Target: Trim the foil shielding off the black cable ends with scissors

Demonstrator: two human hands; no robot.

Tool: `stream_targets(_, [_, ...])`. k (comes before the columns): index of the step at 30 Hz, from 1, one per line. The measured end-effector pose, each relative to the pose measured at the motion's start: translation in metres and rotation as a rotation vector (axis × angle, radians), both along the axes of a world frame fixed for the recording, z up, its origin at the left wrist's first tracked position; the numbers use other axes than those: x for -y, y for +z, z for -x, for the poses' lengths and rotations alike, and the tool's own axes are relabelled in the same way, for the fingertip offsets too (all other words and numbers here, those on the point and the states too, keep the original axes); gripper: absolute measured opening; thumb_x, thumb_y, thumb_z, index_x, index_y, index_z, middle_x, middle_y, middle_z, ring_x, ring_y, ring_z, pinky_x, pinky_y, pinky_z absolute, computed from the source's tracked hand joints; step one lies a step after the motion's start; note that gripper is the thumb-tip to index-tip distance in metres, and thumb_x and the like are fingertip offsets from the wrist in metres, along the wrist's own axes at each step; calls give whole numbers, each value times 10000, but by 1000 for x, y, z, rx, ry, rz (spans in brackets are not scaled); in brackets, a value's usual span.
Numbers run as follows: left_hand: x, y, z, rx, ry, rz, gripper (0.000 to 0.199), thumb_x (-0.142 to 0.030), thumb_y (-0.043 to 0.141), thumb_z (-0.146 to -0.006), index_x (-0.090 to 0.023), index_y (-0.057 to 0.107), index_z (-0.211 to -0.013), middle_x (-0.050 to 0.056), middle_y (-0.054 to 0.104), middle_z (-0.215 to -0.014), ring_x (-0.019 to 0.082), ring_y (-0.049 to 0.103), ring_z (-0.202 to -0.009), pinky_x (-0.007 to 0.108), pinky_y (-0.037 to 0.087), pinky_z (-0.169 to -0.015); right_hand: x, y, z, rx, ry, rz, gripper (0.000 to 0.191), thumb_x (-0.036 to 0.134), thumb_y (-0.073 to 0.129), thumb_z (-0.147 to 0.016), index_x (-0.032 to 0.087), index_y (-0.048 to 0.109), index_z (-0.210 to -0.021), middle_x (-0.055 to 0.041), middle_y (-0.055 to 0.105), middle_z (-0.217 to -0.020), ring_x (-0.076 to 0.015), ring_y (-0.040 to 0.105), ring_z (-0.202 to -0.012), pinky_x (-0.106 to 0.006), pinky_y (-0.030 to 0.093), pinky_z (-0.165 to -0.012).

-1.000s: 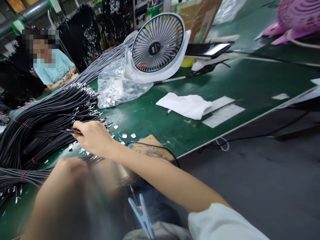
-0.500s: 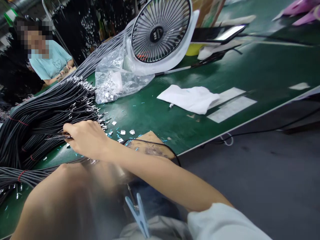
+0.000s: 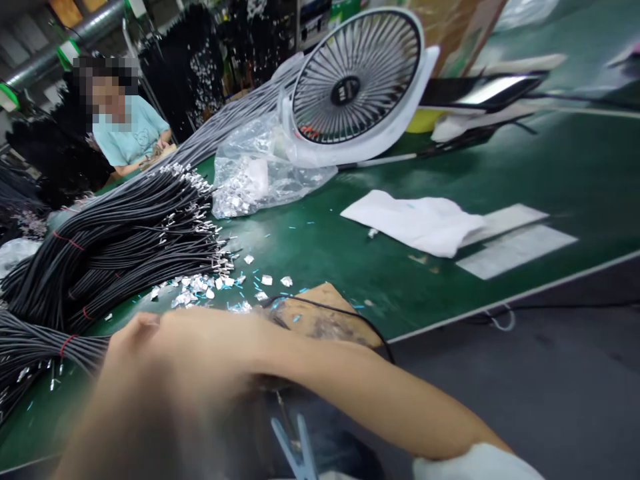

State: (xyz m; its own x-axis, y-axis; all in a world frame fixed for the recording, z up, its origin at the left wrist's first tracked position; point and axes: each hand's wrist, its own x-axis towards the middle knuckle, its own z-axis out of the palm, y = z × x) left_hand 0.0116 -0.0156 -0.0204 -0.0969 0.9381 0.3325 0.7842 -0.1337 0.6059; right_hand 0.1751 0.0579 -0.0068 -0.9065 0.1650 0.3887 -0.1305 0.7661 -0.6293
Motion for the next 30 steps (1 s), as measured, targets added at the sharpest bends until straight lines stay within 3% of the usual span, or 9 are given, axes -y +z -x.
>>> stream_targets(3, [-4, 2, 8, 192, 19, -98, 117, -275, 492, -861, -189, 522, -787, -16, 582, -649, 119, 595, -625, 262, 519, -679, 12, -4, 8, 129, 110, -125, 214, 63, 719, -584, 176, 565, -487, 46, 521, -445, -96, 430, -412, -226, 288, -429])
stream_targets(7, [-25, 20, 15, 539, 102, -374, 117, -277, 594, -817, -167, 561, -792, -28, 540, -661, 76, 543, -592, 206, 477, -618, 14, 1, 14, 335, 245, -165, 204, 119, 745, -613, 174, 574, -514, 42, 552, -495, -106, 476, -451, -225, 306, -449])
stream_targets(10, [-41, 24, 12, 605, 53, -264, 155, -312, 608, -801, -159, 595, -822, -48, 497, -563, 46, 451, -469, 159, 391, -482, 11, 9, 13, 374, 238, -135, 183, 112, 722, -661, 160, 579, -557, 35, 577, -547, -101, 491, -486, -209, 301, -449])
stream_targets(13, [-42, 13, 3, 601, 32, -28, 287, -326, 605, -794, -196, 562, -1047, -71, 477, -537, 47, 413, -418, 143, 327, -401, 7, 8, 11, 196, 48, -67, 155, 43, 691, -644, 143, 581, -604, 34, 578, -584, -89, 482, -511, -192, 314, -473])
stream_targets(16, [-31, 1, -4, 406, 82, -20, 424, -282, 576, -803, -223, 516, -1219, -54, 536, -602, 65, 457, -455, 156, 366, -422, -1, 0, 10, -101, -280, 77, 170, -20, 657, -625, 129, 581, -655, 41, 554, -591, -79, 458, -519, -182, 324, -496])
stream_targets(19, [-22, -3, -5, 155, 98, -67, 377, -233, 527, -819, -197, 579, -1191, -1, 625, -710, 100, 545, -553, 189, 432, -511, -12, -5, 9, -333, -518, 225, 162, -20, 616, -689, 136, 578, -667, 55, 531, -577, -68, 441, -516, -175, 315, -503])
stream_targets(22, [-20, 0, -4, 14, 62, -37, 241, -206, 530, -811, -180, 679, -999, 39, 663, -788, 146, 604, -682, 220, 463, -597, -18, -5, 9, -357, -631, 253, 147, 14, 623, -719, 143, 588, -656, 57, 540, -564, -70, 454, -516, -181, 313, -510])
stream_targets(26, [-18, 3, -4, 225, 120, -26, 113, -229, 596, -778, -162, 687, -778, 12, 637, -657, 124, 584, -558, 193, 435, -483, -17, -5, 13, -282, -726, 229, 54, 162, 674, -751, 157, 639, -791, 18, 632, -686, -117, 547, -597, -219, 365, -555])
stream_targets(30, [-16, 2, -4, 491, 184, -77, 42, -193, 684, -697, -159, 661, -691, -17, 608, -599, 99, 558, -511, 175, 443, -481, -11, -7, 15, -264, -770, 180, 264, 264, 637, -809, 171, 631, -1056, -47, 658, -960, -197, 612, -803, -305, 443, -699])
